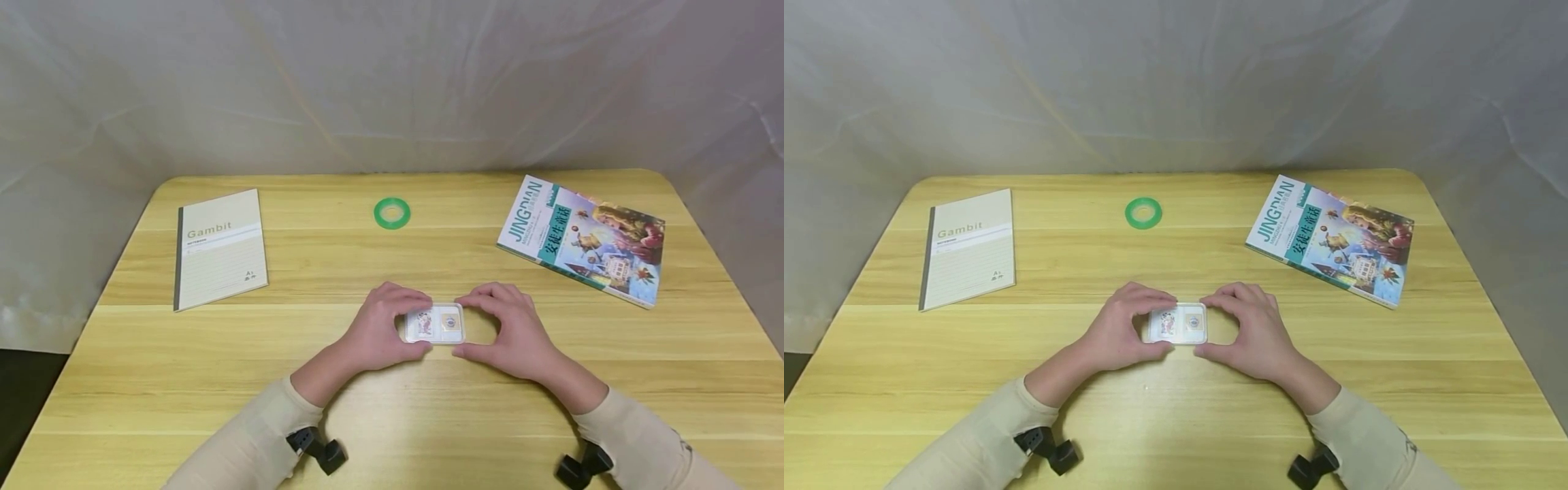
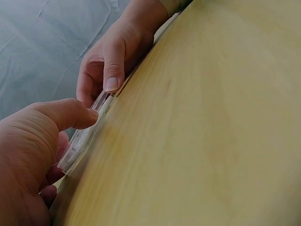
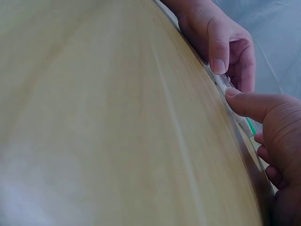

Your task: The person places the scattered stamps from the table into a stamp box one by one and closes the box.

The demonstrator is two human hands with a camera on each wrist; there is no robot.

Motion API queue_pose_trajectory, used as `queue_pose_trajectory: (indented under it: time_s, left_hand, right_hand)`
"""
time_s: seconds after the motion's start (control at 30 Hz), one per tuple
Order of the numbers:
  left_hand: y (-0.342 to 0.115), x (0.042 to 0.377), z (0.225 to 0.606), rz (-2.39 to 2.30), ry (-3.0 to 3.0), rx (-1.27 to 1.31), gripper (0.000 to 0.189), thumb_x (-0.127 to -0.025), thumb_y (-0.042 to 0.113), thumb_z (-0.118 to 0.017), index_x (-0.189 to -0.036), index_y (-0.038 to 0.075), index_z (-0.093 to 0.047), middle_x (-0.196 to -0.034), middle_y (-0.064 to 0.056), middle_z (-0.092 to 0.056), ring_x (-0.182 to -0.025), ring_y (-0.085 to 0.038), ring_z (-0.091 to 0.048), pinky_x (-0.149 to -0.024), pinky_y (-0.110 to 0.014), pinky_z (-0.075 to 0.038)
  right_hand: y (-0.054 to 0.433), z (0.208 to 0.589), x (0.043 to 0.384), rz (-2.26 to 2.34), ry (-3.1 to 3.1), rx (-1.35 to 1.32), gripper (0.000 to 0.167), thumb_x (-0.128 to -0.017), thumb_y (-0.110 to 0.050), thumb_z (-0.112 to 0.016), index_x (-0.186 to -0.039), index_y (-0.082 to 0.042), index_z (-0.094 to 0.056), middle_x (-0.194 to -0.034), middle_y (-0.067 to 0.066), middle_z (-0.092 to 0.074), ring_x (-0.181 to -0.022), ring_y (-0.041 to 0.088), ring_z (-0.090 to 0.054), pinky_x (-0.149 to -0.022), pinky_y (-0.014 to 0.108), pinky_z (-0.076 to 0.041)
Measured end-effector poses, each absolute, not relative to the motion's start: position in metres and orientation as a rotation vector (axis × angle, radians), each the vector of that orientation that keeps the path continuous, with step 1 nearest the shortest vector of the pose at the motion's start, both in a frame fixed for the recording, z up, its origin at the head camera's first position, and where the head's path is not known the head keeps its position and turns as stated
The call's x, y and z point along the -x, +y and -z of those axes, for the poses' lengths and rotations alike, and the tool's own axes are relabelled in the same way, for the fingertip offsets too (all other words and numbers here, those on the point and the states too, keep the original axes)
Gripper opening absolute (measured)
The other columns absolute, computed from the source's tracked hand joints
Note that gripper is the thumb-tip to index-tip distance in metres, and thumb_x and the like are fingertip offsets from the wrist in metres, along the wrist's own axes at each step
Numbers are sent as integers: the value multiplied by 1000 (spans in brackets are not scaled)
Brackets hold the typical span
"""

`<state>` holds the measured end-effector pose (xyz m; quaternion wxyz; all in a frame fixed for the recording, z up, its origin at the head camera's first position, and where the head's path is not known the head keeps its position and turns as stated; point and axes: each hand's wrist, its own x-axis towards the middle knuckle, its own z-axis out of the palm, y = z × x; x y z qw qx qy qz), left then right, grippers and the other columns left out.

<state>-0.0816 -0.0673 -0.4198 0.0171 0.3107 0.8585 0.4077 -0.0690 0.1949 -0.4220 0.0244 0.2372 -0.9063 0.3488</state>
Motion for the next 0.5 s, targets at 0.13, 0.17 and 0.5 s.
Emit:
queue_pose_trajectory:
  time_s: [0.13, 0.17, 0.5]
  left_hand:
    - [-67, 83, 422, -1289, 2671, -989, 57, -68, 29, -91, -118, 10, -73, -120, 2, -68, -111, -14, -53, -98, -41, -38]
    - [-67, 83, 422, -1295, 2672, -992, 57, -67, 28, -91, -118, 10, -74, -119, 2, -69, -110, -14, -53, -97, -40, -39]
    - [-67, 82, 422, -1322, 2669, -977, 57, -65, 26, -93, -116, 11, -73, -117, 3, -69, -107, -13, -53, -94, -37, -41]
  right_hand:
    - [195, 423, 69, -1062, -2806, -732, 64, -68, -49, -91, -122, -21, -71, -117, -4, -58, -114, 23, -46, -93, 49, -28]
    - [195, 423, 69, -1057, -2805, -731, 64, -68, -49, -91, -121, -21, -71, -118, -4, -58, -114, 23, -46, -93, 49, -28]
    - [194, 423, 69, -1023, -2810, -736, 63, -68, -49, -90, -121, -22, -72, -118, -4, -57, -114, 23, -46, -93, 49, -28]
